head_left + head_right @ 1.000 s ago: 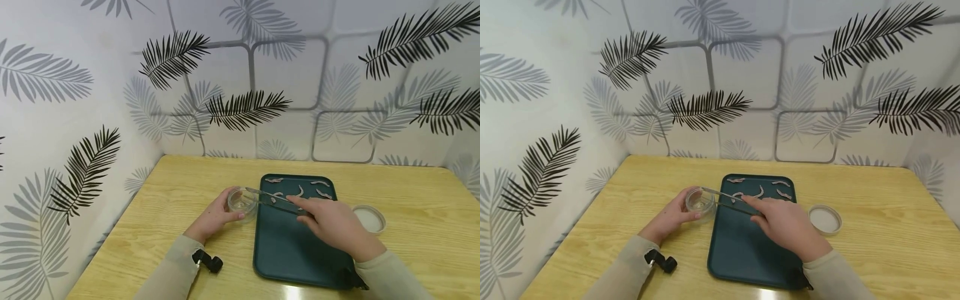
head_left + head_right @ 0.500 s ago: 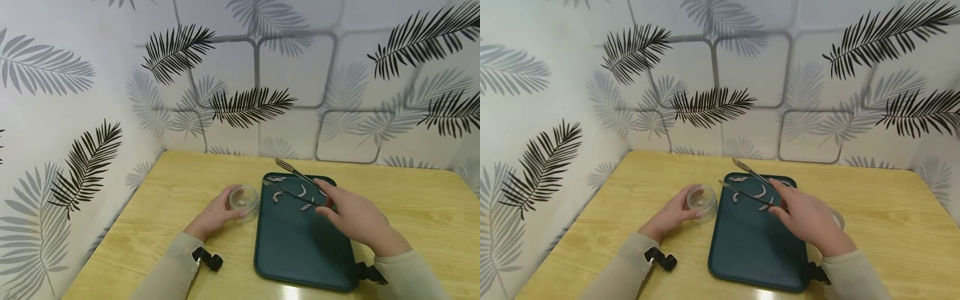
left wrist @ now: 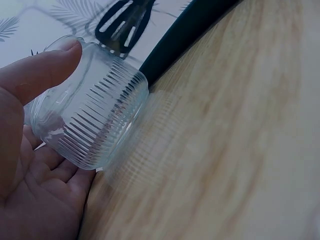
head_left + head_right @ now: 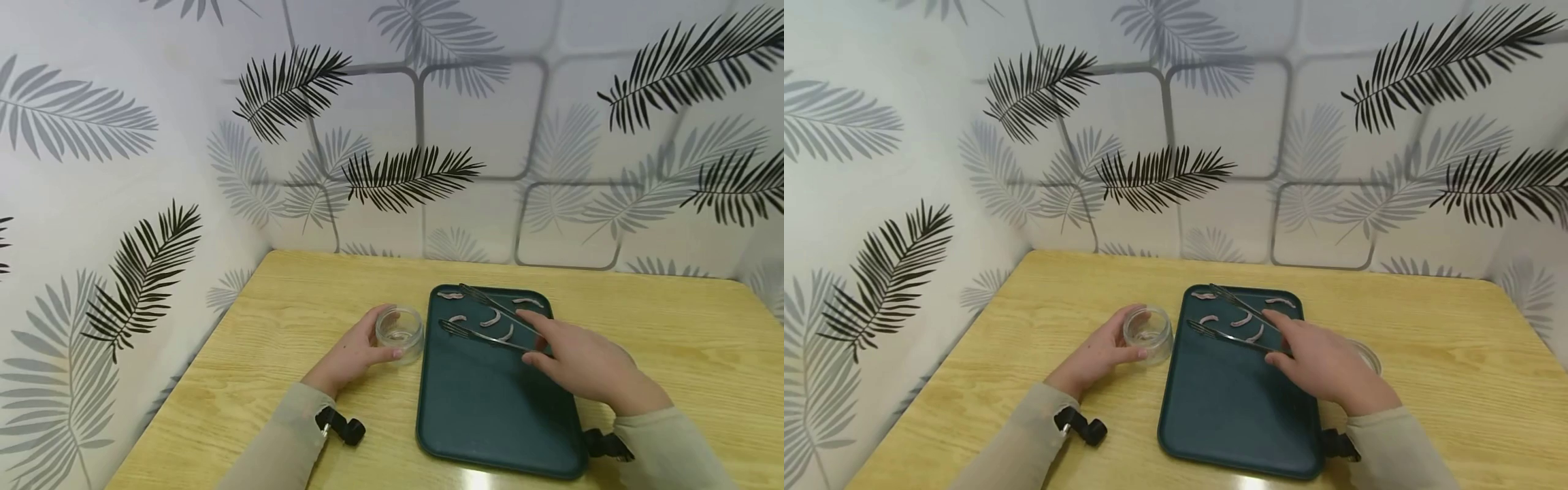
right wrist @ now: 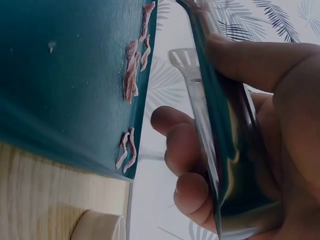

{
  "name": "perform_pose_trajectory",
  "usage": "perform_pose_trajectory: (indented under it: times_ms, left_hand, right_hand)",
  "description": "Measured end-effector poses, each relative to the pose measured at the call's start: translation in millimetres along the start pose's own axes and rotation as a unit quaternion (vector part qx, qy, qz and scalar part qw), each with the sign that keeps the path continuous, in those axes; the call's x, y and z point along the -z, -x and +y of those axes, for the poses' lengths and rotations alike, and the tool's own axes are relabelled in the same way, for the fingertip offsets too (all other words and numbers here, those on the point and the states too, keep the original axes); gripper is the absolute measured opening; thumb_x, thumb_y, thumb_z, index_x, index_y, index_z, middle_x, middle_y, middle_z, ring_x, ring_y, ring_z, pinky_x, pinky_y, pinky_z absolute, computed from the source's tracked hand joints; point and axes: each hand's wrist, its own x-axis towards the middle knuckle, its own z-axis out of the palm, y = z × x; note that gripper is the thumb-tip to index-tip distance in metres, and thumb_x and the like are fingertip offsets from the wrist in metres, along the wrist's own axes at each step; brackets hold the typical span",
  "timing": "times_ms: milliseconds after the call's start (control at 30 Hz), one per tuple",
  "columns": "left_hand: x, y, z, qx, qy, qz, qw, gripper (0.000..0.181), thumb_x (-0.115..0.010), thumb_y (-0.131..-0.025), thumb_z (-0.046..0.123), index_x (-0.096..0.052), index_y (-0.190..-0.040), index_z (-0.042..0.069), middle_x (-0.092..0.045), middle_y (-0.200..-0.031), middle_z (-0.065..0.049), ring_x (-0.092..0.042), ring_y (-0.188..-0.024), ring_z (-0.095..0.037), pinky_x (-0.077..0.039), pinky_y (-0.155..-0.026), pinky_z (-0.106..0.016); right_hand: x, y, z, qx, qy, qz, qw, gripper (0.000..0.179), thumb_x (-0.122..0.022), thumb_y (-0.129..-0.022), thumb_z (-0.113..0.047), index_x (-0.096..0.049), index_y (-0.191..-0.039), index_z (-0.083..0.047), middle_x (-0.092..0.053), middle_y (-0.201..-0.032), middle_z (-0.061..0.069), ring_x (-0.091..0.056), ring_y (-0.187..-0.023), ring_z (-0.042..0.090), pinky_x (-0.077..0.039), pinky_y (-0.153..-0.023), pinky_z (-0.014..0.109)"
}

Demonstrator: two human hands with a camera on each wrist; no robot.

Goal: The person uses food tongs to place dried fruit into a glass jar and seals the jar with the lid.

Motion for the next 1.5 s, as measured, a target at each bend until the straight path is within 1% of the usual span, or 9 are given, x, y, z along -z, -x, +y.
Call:
perform_pose_trajectory:
  times_ms: [233, 367, 433, 633, 733, 1000, 1233, 1333, 1500]
  left_hand:
    - [-0.3, 1.2, 0.9, -0.003, 0.008, 0.002, 1.0000, 0.084, -0.081, -0.089, 0.028, -0.032, -0.157, 0.026, -0.041, -0.157, 0.001, -0.028, -0.148, -0.016, -0.023, -0.119, -0.045]
    - [-0.5, 1.7, 0.8, 0.000, 0.005, 0.000, 1.0000, 0.085, -0.081, -0.089, 0.030, -0.032, -0.157, 0.026, -0.040, -0.157, 0.001, -0.028, -0.149, -0.017, -0.023, -0.119, -0.045]
    - [-0.5, 2.1, 1.2, 0.004, 0.001, 0.001, 1.0000, 0.085, -0.081, -0.088, 0.032, -0.032, -0.157, 0.027, -0.041, -0.156, 0.003, -0.028, -0.148, -0.016, -0.023, -0.119, -0.044]
    - [-0.6, 1.5, 2.6, 0.001, 0.004, 0.002, 1.0000, 0.084, -0.081, -0.089, 0.031, -0.032, -0.157, 0.028, -0.040, -0.157, 0.002, -0.027, -0.149, -0.017, -0.023, -0.119, -0.045]
    - [-0.6, 0.9, 1.8, 0.002, 0.007, 0.000, 1.0000, 0.084, -0.081, -0.089, 0.030, -0.032, -0.157, 0.027, -0.040, -0.157, 0.002, -0.028, -0.148, -0.017, -0.024, -0.119, -0.044]
    - [-0.2, -0.2, -0.6, -0.004, 0.002, 0.001, 1.0000, 0.083, -0.081, -0.089, 0.029, -0.033, -0.156, 0.025, -0.041, -0.156, 0.000, -0.029, -0.148, -0.018, -0.022, -0.119, -0.044]
    - [-0.6, 1.1, -1.0, 0.000, -0.004, 0.001, 1.0000, 0.084, -0.080, -0.090, 0.030, -0.031, -0.158, 0.026, -0.041, -0.156, 0.002, -0.028, -0.148, -0.017, -0.021, -0.120, -0.044]
    - [-1.1, 1.7, 0.1, 0.000, -0.002, 0.001, 1.0000, 0.084, -0.080, -0.090, 0.030, -0.031, -0.158, 0.025, -0.040, -0.157, 0.001, -0.027, -0.149, -0.018, -0.021, -0.120, -0.045]
    - [-1.9, 2.4, 0.9, 0.001, 0.000, 0.000, 1.0000, 0.083, -0.080, -0.090, 0.030, -0.031, -0.158, 0.026, -0.040, -0.157, 0.001, -0.027, -0.149, -0.018, -0.021, -0.120, -0.045]
  right_hand:
    - [-1, -0.7, 2, -0.007, 0.005, -0.017, 0.9998, 0.076, -0.074, -0.093, -0.038, -0.040, -0.156, -0.014, -0.067, -0.098, -0.002, -0.059, -0.073, 0.009, -0.048, -0.059, 0.036]
    - [-3, -1.7, 3, -0.008, 0.005, -0.024, 0.9997, 0.076, -0.074, -0.093, -0.038, -0.040, -0.156, -0.014, -0.067, -0.096, -0.002, -0.058, -0.072, 0.009, -0.047, -0.057, 0.035]
    - [-4, -2.3, 3, -0.006, 0.003, -0.026, 0.9996, 0.074, -0.073, -0.094, -0.037, -0.040, -0.156, -0.014, -0.066, -0.093, -0.004, -0.057, -0.070, 0.009, -0.046, -0.056, 0.034]
    - [-7, -3.3, 3, 0.017, 0.006, -0.029, 0.9994, 0.066, -0.070, -0.097, -0.031, -0.043, -0.155, -0.014, -0.057, -0.079, -0.009, -0.051, -0.064, 0.009, -0.042, -0.056, 0.033]
    - [-9, -2.5, 4, 0.033, 0.010, -0.029, 0.9990, 0.064, -0.069, -0.098, -0.029, -0.044, -0.155, -0.015, -0.054, -0.075, -0.010, -0.049, -0.063, 0.008, -0.041, -0.057, 0.033]
    - [-12, -1.2, 4, 0.054, 0.003, -0.017, 0.9984, 0.063, -0.071, -0.097, -0.025, -0.046, -0.154, -0.018, -0.054, -0.073, -0.013, -0.049, -0.061, 0.006, -0.042, -0.058, 0.032]
    - [-12, -0.8, 5, 0.059, 0.003, -0.017, 0.9981, 0.061, -0.072, -0.096, -0.024, -0.049, -0.153, -0.021, -0.062, -0.079, -0.013, -0.052, -0.062, 0.004, -0.044, -0.057, 0.031]
    - [-12, 0.1, 4, 0.059, 0.004, -0.012, 0.9982, 0.060, -0.072, -0.096, -0.024, -0.050, -0.152, -0.022, -0.062, -0.076, -0.011, -0.050, -0.058, 0.005, -0.042, -0.055, 0.030]
    - [-12, 1.4, 3, 0.061, 0.020, 0.007, 0.9979, 0.056, -0.072, -0.096, -0.023, -0.055, -0.149, -0.027, -0.066, -0.080, -0.005, -0.046, -0.054, 0.009, -0.038, -0.051, 0.030]
